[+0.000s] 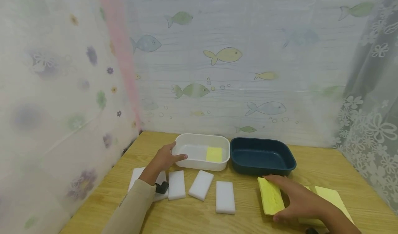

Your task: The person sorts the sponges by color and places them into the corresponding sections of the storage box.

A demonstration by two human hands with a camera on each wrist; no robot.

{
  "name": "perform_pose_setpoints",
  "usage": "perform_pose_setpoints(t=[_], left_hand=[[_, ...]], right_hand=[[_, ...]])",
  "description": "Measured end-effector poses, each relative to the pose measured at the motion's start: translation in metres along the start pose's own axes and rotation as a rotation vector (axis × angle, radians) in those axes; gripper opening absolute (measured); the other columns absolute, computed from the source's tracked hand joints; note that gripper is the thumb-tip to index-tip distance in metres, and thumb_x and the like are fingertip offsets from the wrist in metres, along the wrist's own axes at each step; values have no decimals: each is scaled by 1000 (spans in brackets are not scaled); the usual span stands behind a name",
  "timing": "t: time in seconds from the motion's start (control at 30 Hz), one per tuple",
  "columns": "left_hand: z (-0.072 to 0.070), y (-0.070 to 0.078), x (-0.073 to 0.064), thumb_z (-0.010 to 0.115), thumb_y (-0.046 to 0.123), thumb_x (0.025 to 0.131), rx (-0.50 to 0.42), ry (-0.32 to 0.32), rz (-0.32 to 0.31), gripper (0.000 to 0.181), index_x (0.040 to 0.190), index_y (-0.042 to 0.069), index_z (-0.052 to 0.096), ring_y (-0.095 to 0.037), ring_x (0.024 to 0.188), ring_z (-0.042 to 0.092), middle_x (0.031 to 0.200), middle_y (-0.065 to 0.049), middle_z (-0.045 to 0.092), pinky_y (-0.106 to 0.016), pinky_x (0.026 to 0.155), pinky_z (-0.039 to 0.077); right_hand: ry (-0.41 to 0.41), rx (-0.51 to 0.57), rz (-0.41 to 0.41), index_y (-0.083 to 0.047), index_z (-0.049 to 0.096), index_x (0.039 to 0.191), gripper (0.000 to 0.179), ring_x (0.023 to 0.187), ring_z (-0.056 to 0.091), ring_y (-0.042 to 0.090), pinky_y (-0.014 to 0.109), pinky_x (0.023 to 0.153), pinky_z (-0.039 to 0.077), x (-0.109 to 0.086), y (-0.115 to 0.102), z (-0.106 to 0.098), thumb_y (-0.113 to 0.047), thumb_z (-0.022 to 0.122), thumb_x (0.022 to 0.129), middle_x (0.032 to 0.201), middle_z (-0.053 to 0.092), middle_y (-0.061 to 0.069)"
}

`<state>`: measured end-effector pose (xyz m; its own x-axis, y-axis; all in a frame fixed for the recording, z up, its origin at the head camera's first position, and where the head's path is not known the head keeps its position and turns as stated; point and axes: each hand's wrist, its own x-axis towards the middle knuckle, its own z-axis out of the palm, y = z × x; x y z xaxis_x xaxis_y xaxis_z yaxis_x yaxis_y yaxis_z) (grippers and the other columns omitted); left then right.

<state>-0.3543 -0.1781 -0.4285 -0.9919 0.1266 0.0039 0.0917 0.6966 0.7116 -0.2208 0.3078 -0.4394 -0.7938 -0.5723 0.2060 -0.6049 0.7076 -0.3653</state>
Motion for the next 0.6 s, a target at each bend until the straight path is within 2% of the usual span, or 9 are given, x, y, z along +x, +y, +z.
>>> perform_pose_setpoints(t=[0.23, 0.37, 0.6], left_hand=[[1, 0, -1, 80, 53, 88, -8, -3, -10, 105, 163, 1, 27, -41, 147, 42, 164, -23, 36, -58, 117, 38], [1, -1, 0, 80, 54, 88, -15, -3, 0, 106, 163, 1, 27, -40, 148, 41, 164, -22, 36, -58, 117, 38], [0, -2, 1, 81, 53, 87, -24, 1, 13, 106, 162, 1, 28, -39, 145, 45, 163, -22, 38, -57, 115, 41]], right_hand=[[27, 14, 7, -21, 43, 158, 111, 137, 55, 24, 41, 100, 55, 14, -6, -1, -55, 94, 66, 154, 53, -5], [28, 24, -13, -19, 44, 158, 112, 137, 56, 25, 40, 100, 55, 24, -8, -1, -55, 95, 65, 154, 53, -3], [7, 126, -18, -14, 45, 156, 110, 135, 55, 25, 36, 94, 58, 39, -14, -1, -52, 96, 66, 154, 53, 3]])
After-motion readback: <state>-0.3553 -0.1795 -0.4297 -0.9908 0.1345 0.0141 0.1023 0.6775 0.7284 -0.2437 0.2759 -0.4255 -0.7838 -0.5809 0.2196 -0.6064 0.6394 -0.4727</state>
